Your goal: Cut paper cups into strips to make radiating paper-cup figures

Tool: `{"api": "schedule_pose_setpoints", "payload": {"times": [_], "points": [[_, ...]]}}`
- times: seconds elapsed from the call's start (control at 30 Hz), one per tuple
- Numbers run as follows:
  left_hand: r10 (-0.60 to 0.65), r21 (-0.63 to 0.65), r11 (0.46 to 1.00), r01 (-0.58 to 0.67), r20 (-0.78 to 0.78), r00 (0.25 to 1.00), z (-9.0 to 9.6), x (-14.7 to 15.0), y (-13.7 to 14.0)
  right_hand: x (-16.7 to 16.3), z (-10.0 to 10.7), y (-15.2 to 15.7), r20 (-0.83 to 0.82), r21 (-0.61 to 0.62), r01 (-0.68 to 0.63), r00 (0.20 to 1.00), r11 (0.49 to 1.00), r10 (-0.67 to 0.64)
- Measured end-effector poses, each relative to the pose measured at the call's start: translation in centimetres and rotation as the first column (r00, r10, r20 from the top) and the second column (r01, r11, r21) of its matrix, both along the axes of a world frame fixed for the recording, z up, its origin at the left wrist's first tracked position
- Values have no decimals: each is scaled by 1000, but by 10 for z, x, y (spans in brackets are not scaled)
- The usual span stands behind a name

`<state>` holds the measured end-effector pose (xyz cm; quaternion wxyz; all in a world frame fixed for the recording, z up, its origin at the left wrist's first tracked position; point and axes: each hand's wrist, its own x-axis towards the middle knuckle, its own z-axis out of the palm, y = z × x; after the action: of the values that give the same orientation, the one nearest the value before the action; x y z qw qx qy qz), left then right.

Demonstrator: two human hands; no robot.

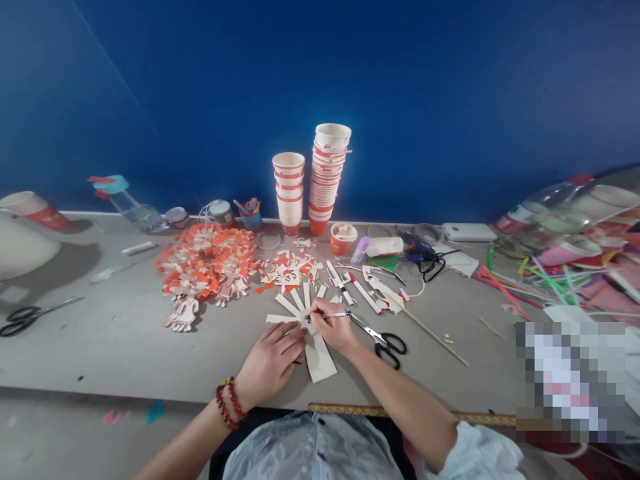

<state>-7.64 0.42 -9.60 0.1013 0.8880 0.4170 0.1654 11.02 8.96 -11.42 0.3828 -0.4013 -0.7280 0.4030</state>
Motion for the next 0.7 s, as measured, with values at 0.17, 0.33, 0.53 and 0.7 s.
{"api": "schedule_pose_setpoints", "payload": {"times": [0.17,0.33,0.53,0.7], "points": [[-2,9,1000,2,16,1000,2,0,1,0,0,0,2,4,-8,1000,1000,8],[-4,4,1000,4,10,1000,1,0,1,0,0,0,11,15,-4,1000,1000,4],[-2,-3,1000,2,2,1000,0,0,1,0,-1,0,29,29,0,1000,1000,-1],[-5,2,1000,5,9,1000,0,0,1,0,-1,1,50,41,-3,999,999,1]]}}
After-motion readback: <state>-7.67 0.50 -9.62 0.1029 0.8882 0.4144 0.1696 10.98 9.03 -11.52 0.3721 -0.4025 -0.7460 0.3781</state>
